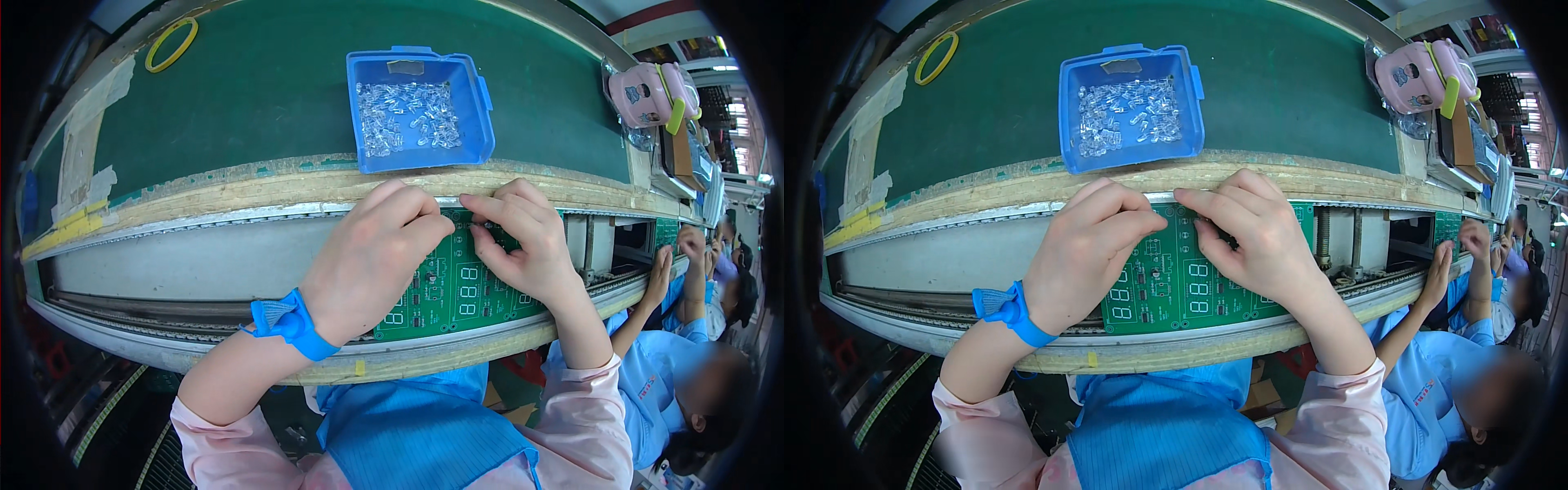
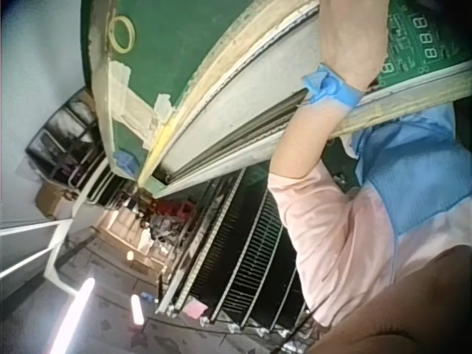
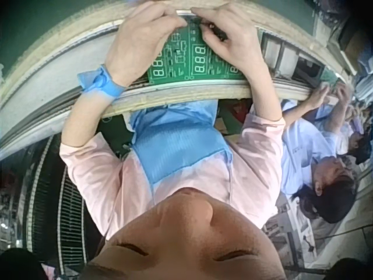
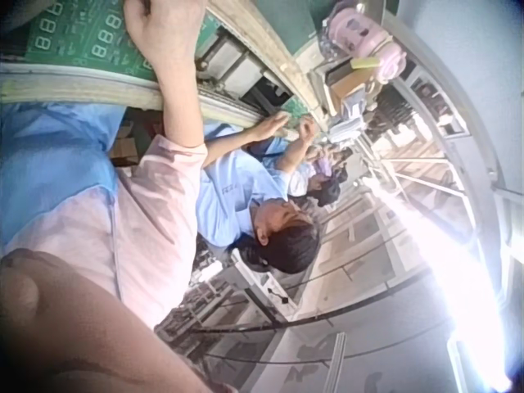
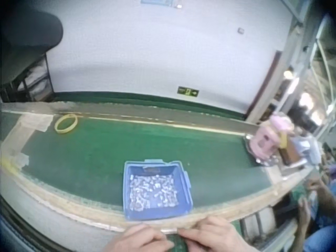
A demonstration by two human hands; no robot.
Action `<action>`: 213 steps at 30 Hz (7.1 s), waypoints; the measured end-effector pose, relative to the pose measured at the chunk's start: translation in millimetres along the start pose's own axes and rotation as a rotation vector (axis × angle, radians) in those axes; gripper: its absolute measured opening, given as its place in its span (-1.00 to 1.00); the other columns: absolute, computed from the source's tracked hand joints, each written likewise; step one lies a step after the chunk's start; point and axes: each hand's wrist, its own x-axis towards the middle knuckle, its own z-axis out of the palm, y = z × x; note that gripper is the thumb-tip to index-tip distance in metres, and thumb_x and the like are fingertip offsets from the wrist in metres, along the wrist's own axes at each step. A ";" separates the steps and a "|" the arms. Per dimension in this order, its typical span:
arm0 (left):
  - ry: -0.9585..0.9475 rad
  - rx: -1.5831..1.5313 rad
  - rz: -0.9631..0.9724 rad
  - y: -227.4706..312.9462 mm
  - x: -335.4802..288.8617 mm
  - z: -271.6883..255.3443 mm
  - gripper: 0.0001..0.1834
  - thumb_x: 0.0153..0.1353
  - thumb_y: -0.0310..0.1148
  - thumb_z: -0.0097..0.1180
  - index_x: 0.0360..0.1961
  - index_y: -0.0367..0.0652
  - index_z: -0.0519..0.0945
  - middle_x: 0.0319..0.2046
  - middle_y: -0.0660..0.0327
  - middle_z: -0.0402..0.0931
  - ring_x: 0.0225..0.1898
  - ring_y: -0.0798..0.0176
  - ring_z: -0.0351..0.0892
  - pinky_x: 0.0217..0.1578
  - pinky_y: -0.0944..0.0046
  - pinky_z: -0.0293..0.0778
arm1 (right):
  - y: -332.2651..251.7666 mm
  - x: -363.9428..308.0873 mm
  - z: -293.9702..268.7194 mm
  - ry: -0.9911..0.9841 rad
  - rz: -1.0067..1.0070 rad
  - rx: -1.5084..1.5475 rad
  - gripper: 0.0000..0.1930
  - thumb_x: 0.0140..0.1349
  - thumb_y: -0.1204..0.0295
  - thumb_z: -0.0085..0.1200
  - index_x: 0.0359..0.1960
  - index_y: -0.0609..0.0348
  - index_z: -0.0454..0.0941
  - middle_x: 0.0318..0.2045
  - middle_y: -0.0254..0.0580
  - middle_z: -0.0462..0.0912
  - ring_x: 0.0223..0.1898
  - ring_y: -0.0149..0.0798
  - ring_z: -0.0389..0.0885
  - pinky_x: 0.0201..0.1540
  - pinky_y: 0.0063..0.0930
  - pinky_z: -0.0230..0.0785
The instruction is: The person inserts small electronic components into a green circuit board by hand. They repeatedly pick up components from a blue container and place them into specific holes on the board, working along a production line.
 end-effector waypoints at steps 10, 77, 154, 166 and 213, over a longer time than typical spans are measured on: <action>0.075 -0.073 -0.050 -1.7 2.0 1.2 -0.80 -0.01 -0.65 0.30 -0.31 -0.26 0.69 -0.32 0.12 0.63 -0.26 0.06 0.60 -0.26 0.17 0.53 | -10.1 6.3 -8.1 -0.112 -0.074 -0.182 -0.58 -0.09 0.59 0.27 -0.08 0.17 0.67 -0.48 -0.29 0.59 -0.33 -0.21 0.54 -0.23 -0.28 0.43; -0.143 0.299 0.033 21.7 34.6 12.9 -0.84 -0.05 -0.55 0.37 -0.41 -0.27 0.65 -0.44 0.11 0.56 -0.29 0.03 0.56 -0.24 0.09 0.50 | -20.5 -43.0 -29.0 0.180 0.722 0.899 -0.90 0.26 0.61 0.16 -0.22 0.35 0.65 -0.33 -0.23 0.73 -0.33 -0.49 0.68 -0.27 -0.59 0.53; 0.038 0.538 0.165 1.6 73.4 -54.4 -0.92 -0.01 -0.59 0.28 -0.46 -0.27 0.61 -0.54 0.08 0.53 -0.31 0.05 0.54 -0.29 0.14 0.46 | -31.9 -23.1 -21.7 -0.072 0.197 -0.359 -0.86 -0.08 0.50 0.31 -0.50 0.13 0.57 -0.52 -0.27 0.55 -0.39 -0.16 0.52 -0.35 -0.28 0.42; -0.110 -0.003 -0.175 13.0 12.8 -26.0 -0.87 0.05 -0.65 0.29 -0.35 -0.27 0.70 -0.36 0.18 0.67 -0.19 0.17 0.55 -0.13 0.23 0.46 | 6.1 94.3 -1.2 0.109 -0.124 -0.458 -0.91 0.00 0.42 0.28 -0.53 0.15 0.68 -0.48 -0.23 0.65 -0.22 -0.14 0.56 -0.20 -0.30 0.44; -0.200 0.318 -0.118 22.5 26.0 2.2 -0.86 -0.04 -0.65 0.29 -0.42 -0.26 0.62 -0.46 0.14 0.55 -0.37 0.17 0.53 -0.37 0.25 0.46 | -8.7 -5.3 2.8 0.093 0.229 0.139 -0.90 0.04 0.60 0.13 -0.38 0.25 0.61 -0.39 -0.02 0.61 -0.28 0.04 0.66 -0.24 -0.15 0.55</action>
